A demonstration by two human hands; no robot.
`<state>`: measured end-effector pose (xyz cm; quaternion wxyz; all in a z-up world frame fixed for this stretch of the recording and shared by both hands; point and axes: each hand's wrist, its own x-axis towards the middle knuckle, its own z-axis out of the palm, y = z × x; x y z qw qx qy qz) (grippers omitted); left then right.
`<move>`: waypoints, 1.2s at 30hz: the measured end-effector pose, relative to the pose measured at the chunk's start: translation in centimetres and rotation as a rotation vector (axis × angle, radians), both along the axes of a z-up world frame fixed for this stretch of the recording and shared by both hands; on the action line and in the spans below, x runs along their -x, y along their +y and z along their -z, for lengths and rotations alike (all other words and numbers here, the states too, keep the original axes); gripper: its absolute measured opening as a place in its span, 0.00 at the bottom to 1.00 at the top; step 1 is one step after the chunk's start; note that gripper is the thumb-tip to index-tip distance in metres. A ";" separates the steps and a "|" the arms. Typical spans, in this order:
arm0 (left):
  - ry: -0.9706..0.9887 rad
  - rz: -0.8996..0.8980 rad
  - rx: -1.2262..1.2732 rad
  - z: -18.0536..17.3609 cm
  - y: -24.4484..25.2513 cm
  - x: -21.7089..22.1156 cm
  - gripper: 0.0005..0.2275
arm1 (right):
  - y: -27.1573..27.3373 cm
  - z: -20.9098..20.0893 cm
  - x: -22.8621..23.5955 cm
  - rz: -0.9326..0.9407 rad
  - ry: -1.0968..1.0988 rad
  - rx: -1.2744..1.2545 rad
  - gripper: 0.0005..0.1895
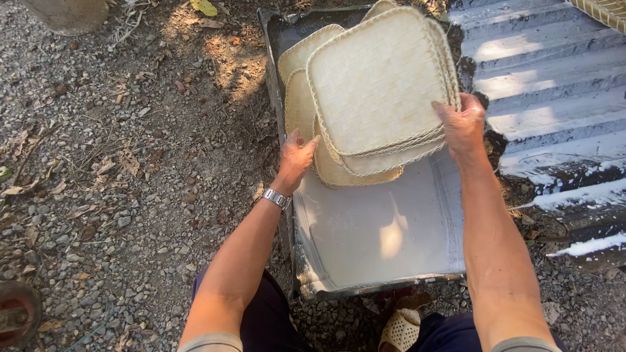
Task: The person dips woven bamboo trays into a trough filled with white liquid, coating both sides of each tray and stacking them on a nearby surface.
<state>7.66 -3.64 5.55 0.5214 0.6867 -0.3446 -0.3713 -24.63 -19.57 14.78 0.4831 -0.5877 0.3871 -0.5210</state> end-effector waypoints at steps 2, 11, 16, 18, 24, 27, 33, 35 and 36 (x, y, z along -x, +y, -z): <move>0.116 0.024 -0.013 0.0 0.1 0.2 0.39 | 1.1 -1.3 1.8 -0.116 0.008 -0.010 0.17; 0.415 0.213 -0.178 -1.5 0.9 1.6 0.40 | 4.4 3.1 6.7 -0.169 0.035 -0.392 0.21; 0.604 0.230 -0.031 0.9 1.4 2.5 0.32 | 5.1 9.8 10.2 -0.342 0.316 -0.502 0.29; 0.574 0.360 0.054 3.3 1.4 2.9 0.24 | 5.3 12.4 11.1 -0.357 0.569 -0.575 0.32; -0.108 0.593 -0.270 13.2 0.0 5.9 0.12 | 7.4 19.6 11.1 -0.213 0.928 -1.001 0.35; -0.613 0.817 -0.245 16.8 -0.1 7.3 0.12 | 8.1 22.4 11.3 -0.252 0.884 -1.088 0.37; -0.439 0.779 -0.547 15.3 1.0 8.1 0.23 | 7.0 26.5 11.1 -0.421 1.302 -1.154 0.43; -0.495 0.778 -0.507 13.4 1.1 8.4 0.26 | 7.0 27.3 11.0 -0.442 1.394 -1.213 0.48; -0.521 0.778 -0.481 12.5 1.1 8.6 0.28 | 7.2 27.4 11.1 -0.450 1.309 -1.236 0.47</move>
